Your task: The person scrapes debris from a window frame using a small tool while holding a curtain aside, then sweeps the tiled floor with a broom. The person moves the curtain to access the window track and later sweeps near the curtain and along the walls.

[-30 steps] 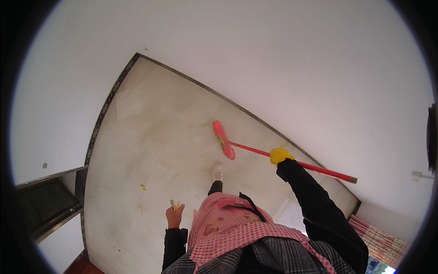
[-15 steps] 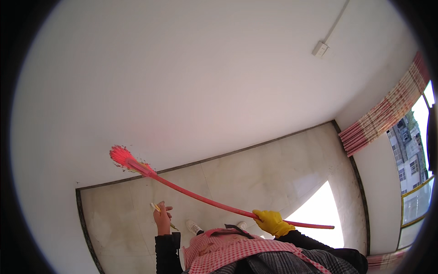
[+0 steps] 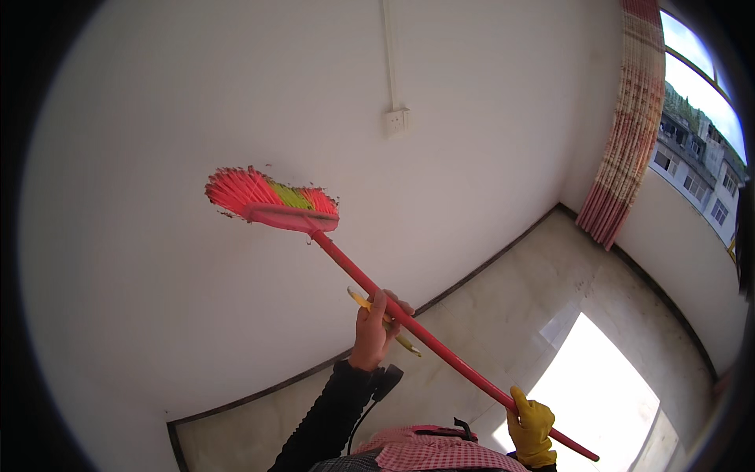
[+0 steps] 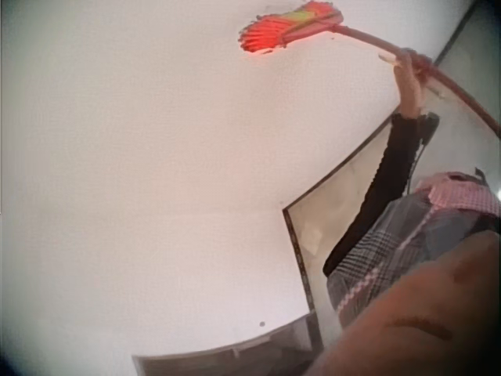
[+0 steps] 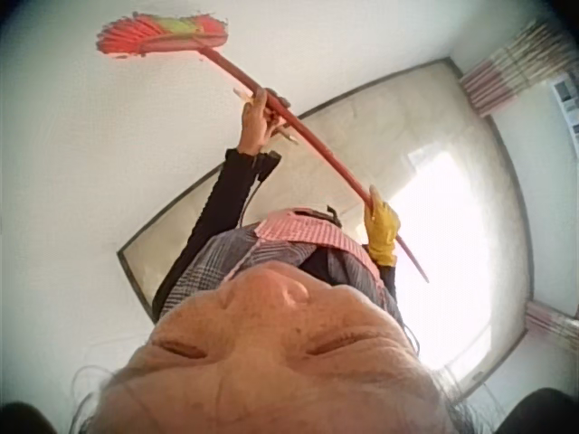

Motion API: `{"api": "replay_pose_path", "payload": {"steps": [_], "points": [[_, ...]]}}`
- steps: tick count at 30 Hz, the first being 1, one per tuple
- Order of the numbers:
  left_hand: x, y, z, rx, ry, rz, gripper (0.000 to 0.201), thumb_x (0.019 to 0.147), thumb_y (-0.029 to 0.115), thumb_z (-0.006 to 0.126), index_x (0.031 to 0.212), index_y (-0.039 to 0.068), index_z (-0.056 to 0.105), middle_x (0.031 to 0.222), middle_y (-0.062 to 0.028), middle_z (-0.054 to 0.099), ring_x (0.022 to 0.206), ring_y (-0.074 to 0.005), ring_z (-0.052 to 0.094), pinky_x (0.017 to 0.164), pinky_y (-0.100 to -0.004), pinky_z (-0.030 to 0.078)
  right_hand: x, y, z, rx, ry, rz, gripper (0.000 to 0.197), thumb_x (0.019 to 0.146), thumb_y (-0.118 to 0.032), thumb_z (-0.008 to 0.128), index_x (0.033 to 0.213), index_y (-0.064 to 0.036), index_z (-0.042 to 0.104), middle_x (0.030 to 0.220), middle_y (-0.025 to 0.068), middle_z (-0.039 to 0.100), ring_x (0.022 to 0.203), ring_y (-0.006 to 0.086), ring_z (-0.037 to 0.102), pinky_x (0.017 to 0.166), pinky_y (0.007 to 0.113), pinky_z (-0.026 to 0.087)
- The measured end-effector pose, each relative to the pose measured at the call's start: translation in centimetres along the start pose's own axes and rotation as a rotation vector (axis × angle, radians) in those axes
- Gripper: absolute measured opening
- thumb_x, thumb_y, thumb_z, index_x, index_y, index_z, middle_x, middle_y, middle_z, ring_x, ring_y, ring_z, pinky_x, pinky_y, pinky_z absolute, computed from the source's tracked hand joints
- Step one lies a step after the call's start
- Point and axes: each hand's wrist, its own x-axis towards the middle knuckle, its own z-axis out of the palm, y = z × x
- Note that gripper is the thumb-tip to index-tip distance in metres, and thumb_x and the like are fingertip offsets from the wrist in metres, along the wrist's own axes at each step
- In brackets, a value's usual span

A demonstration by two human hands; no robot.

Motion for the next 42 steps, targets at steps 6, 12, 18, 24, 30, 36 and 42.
{"api": "replay_pose_path", "payload": {"steps": [6,12,18,24,30,36,42], "points": [[8.7,0.4,15.0,-0.056,-0.417,-0.047,0.035,0.109,0.043,0.040,0.099,0.012,0.054,0.093,-0.0067,0.069,0.077,-0.0100,0.055,0.062,-0.0238,0.043,3.6,5.5,-7.3,-0.244,0.261,0.123,0.050,0.078,0.002,0.078,0.127,-0.0045,0.067,0.061,0.0044,0.049,0.054,0.0189,0.046,0.053,0.035,0.036],[18.1,0.1,23.1,-0.263,-0.576,-0.049,0.033,0.108,0.042,0.044,0.103,0.011,0.052,0.094,-0.0121,0.069,0.071,-0.0133,0.055,0.059,-0.0258,0.044,11.5,8.3,-13.5,-0.495,0.375,0.048,0.048,0.082,0.002,0.079,0.128,-0.0038,0.068,0.072,0.0112,0.068,0.059,0.0185,0.061,0.053,0.029,0.047],[24.8,3.7,15.6,-0.399,-0.387,0.227,0.035,0.109,0.038,0.044,0.099,0.006,0.054,0.097,-0.0144,0.065,0.063,-0.0116,0.050,0.052,-0.0231,0.039,25.0,8.3,-10.7,-0.468,0.292,-0.154,0.053,0.073,-0.001,0.078,0.124,-0.0089,0.069,0.069,0.0081,0.058,0.060,0.0227,0.054,0.061,0.039,0.041],[18.1,4.7,6.4,-0.296,-0.078,0.533,0.033,0.109,0.038,0.042,0.106,0.008,0.057,0.098,-0.0150,0.069,0.061,-0.0087,0.050,0.049,-0.0204,0.038,34.5,10.7,-6.4,-0.306,0.119,-0.434,0.043,0.072,-0.012,0.079,0.114,-0.0105,0.072,0.065,0.0022,0.052,0.059,0.0213,0.051,0.063,0.039,0.039],[20.0,4.2,14.3,-0.316,-0.168,0.628,0.034,0.109,0.040,0.042,0.109,0.008,0.054,0.092,-0.0174,0.070,0.055,-0.0087,0.049,0.046,-0.0203,0.039,33.2,15.3,-9.1,-0.314,0.174,-0.342,0.042,0.074,-0.008,0.076,0.116,-0.0085,0.073,0.065,0.0033,0.052,0.063,0.0202,0.051,0.065,0.038,0.038],[31.5,0.6,25.4,-0.254,-0.428,0.309,0.037,0.108,0.043,0.045,0.100,0.009,0.056,0.090,-0.0155,0.070,0.060,-0.0086,0.050,0.050,-0.0216,0.037,29.9,19.5,-11.8,-0.547,0.143,0.015,0.055,0.079,-0.010,0.075,0.132,-0.0214,0.067,0.064,0.0065,0.054,0.056,0.0254,0.051,0.058,0.041,0.043],[31.3,-1.9,31.5,-0.211,-0.508,0.169,0.033,0.109,0.039,0.043,0.102,0.009,0.053,0.096,-0.0174,0.070,0.061,-0.0086,0.048,0.051,-0.0218,0.037,28.1,24.2,-14.4,-0.618,0.170,0.103,0.056,0.079,-0.014,0.078,0.132,-0.0305,0.069,0.063,0.0051,0.055,0.052,0.0262,0.052,0.052,0.041,0.043]]}}
